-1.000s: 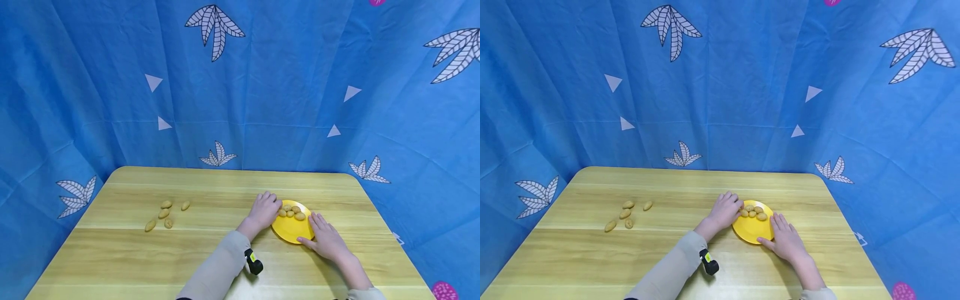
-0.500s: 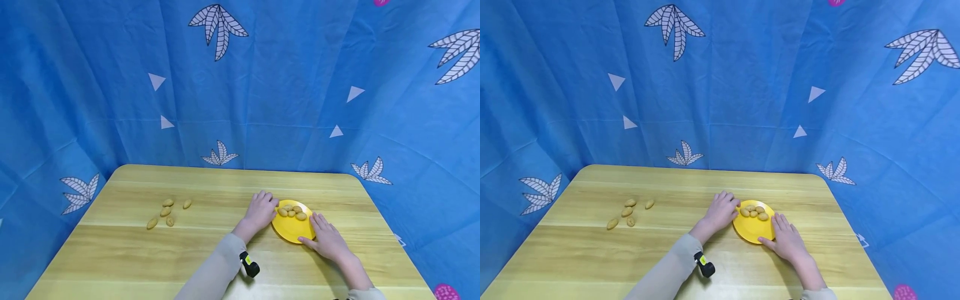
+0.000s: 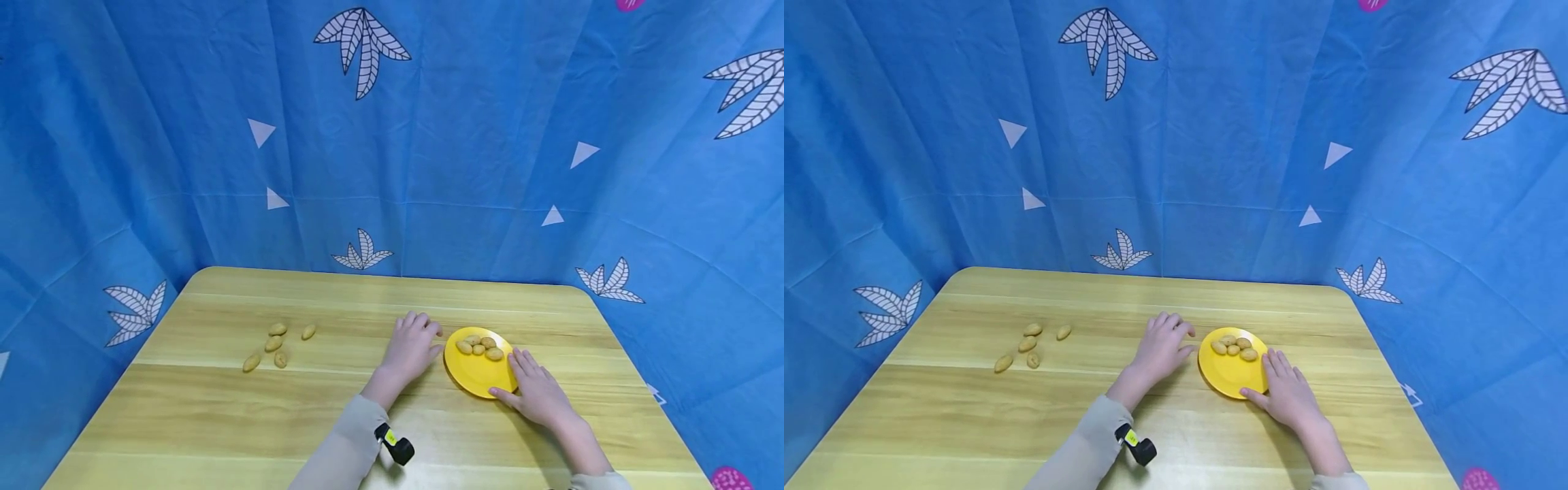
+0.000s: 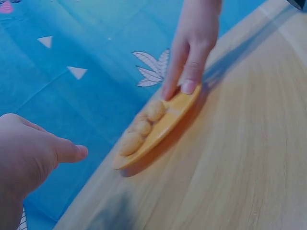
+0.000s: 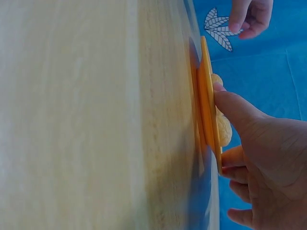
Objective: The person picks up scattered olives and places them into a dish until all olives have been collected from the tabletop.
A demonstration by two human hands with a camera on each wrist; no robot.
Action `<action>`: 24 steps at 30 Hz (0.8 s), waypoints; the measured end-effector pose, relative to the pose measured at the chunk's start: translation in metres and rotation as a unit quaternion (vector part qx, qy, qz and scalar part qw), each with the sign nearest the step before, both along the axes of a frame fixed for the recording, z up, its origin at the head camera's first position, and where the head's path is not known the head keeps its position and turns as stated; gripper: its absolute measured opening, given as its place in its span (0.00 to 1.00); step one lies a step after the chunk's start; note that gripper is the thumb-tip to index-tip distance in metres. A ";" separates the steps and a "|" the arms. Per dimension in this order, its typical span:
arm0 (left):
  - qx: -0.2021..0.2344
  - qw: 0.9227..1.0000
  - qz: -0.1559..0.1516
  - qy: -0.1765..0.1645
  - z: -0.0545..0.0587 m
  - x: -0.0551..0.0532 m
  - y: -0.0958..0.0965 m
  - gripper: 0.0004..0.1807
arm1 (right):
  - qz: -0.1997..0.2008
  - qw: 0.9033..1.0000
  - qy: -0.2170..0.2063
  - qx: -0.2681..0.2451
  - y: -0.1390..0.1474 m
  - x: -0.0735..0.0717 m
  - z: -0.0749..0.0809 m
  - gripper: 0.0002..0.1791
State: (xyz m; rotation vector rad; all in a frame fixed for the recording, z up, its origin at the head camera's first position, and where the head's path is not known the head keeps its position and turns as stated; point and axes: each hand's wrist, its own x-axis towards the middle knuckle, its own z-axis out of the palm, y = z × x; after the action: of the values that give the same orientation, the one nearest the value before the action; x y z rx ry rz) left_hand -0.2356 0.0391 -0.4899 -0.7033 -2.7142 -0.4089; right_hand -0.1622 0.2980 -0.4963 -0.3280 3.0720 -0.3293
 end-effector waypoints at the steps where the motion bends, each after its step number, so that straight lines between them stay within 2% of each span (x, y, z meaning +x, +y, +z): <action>1: 0.009 1.000 0.004 -0.002 0.001 0.001 -0.003 0.13 | 0.000 1.000 -0.001 0.000 0.000 0.000 0.000 0.50; 9: 0.072 0.996 0.050 -0.019 0.004 0.013 -0.033 0.13 | -0.002 1.000 0.001 -0.002 0.000 0.001 -0.002 0.50; 15: 0.123 0.988 0.085 -0.021 0.006 0.019 -0.055 0.13 | -0.002 1.000 -0.002 -0.002 0.000 0.001 -0.003 0.51; 19: 0.151 0.982 0.115 -0.012 0.006 0.020 -0.067 0.13 | -0.004 1.000 -0.005 -0.004 -0.001 0.001 -0.002 0.51; 24: 0.169 0.974 0.153 0.000 0.006 0.016 -0.081 0.14 | -0.005 1.000 -0.004 -0.005 -0.001 0.002 -0.002 0.51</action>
State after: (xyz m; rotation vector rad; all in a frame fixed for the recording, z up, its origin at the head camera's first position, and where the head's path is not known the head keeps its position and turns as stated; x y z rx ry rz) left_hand -0.2192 -0.0422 -0.4839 -0.1892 -2.5970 -0.7640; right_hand -0.1600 0.2973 -0.4982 -0.3098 3.0653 -0.3453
